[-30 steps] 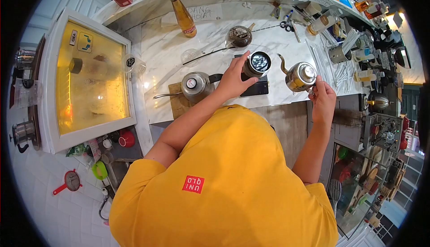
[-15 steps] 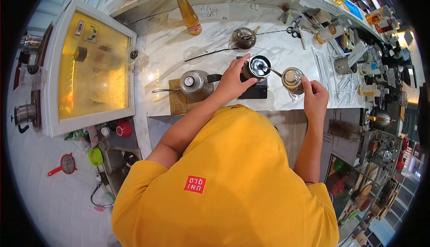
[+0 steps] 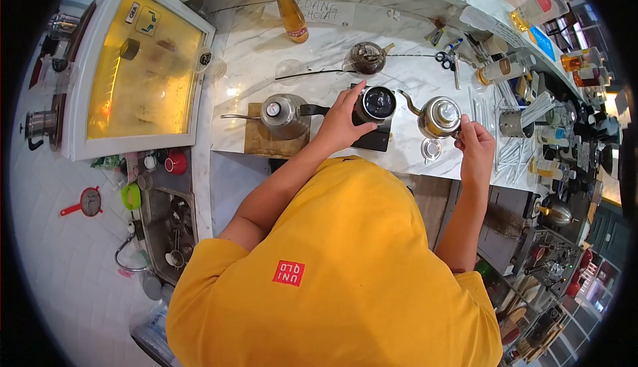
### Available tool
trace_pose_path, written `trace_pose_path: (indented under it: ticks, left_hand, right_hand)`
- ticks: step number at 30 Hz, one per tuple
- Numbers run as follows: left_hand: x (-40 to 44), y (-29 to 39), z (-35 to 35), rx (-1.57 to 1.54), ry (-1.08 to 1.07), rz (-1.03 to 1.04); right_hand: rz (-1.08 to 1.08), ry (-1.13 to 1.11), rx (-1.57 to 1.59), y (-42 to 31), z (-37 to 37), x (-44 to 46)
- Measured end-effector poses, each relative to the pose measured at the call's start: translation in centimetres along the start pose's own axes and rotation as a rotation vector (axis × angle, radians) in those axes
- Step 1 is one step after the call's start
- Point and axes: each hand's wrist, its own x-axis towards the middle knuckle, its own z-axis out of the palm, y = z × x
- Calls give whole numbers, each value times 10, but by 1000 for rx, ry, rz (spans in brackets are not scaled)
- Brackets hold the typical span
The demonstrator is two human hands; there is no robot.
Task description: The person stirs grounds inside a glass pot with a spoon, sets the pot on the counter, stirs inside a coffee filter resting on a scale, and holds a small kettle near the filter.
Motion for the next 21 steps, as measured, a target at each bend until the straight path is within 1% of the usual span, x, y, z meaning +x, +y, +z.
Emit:
trace_pose_path:
  ticks: [4, 7, 9, 16, 19, 21]
  left_hand:
    - [-1, 2, 5, 4, 42, -3]
    - [-2, 7, 8, 7, 54, -32]
    - [-2, 8, 10, 28, 71, -44]
    - [-3, 8, 23, 69, 180, -5]
    - [-4, 7, 25, 90, 202, 9]
    - [-5, 11, 24, 83, 193, -12]
  right_hand:
    - [-98, -25, -233, 2, -8, 12]
    - [-104, -51, -274, 2, -6, 19]
    - [-150, -75, -322, 5, -6, 24]
    - [-213, -140, -440, 3, -1, 32]
    - [-279, -156, -483, 0, 5, 34]
    - [-242, -208, -441, 2, 7, 38]
